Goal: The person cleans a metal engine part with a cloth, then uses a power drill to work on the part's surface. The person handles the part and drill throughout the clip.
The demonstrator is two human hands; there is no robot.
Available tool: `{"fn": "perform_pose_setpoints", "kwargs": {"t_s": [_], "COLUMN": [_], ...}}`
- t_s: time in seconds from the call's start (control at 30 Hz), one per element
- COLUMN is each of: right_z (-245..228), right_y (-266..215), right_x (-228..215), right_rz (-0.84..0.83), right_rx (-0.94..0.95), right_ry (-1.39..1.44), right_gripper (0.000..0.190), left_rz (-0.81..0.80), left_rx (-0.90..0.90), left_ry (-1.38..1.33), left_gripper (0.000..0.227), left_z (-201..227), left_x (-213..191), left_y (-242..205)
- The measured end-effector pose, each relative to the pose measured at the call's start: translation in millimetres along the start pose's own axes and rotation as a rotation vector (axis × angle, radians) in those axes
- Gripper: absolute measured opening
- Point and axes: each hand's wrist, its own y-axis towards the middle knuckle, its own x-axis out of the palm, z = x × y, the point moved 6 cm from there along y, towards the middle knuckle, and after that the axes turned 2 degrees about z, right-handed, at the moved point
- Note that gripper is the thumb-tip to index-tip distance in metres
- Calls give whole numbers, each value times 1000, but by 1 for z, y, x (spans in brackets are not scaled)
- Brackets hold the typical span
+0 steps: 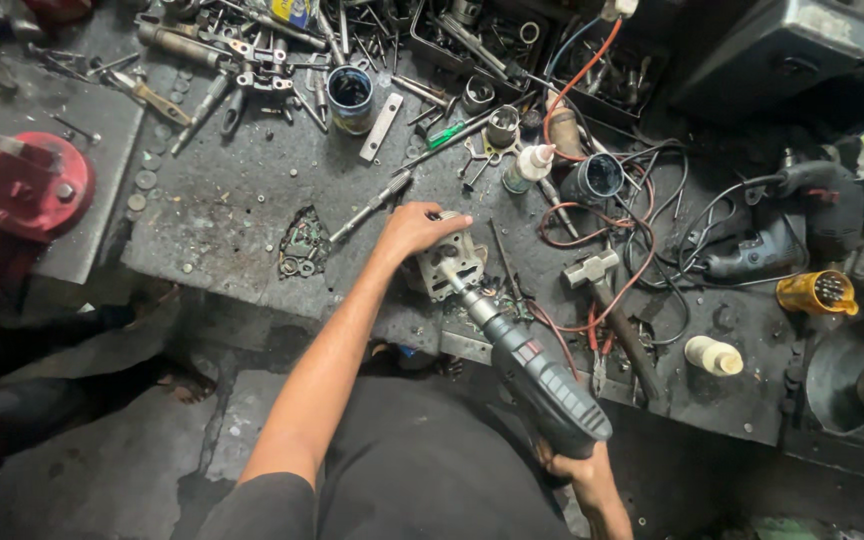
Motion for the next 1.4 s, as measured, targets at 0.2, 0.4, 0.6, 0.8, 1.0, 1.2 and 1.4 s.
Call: {"fn": "perform_pose_setpoints", "kwargs": {"t_s": [0.2, 0.4, 0.6, 0.8, 1.0, 1.2, 1.4], "right_z": [-3, 7, 8, -4, 12, 35, 4], "right_y": [3, 1, 0, 0, 9, 12, 6], "right_x": [1, -11, -11, -1, -13, -22, -10], "right_rz": [-8, 12, 59, 20, 119, 83, 109], "right_rx": [-57, -10, 6, -22, 62, -23, -48], "right_ry": [-60, -29, -56, -74, -121, -211, -436], "right_gripper": [18, 18, 21, 27, 48, 28, 56], "left_rz": [-7, -19, -49, -41, -57, 280, 235], "left_rx": [-16, -21, -64, -62, -63, 170, 366], "left_ry": [10, -1, -11, 12, 8, 112, -51], "left_gripper": [79, 79, 79, 80, 79, 54, 40], "left_z": [-4, -6, -12, -18, -24, -16, -20], "left_x": [1, 3, 6, 8, 14, 9, -13], "left_y": [0, -1, 3, 6, 7, -6, -54]}}
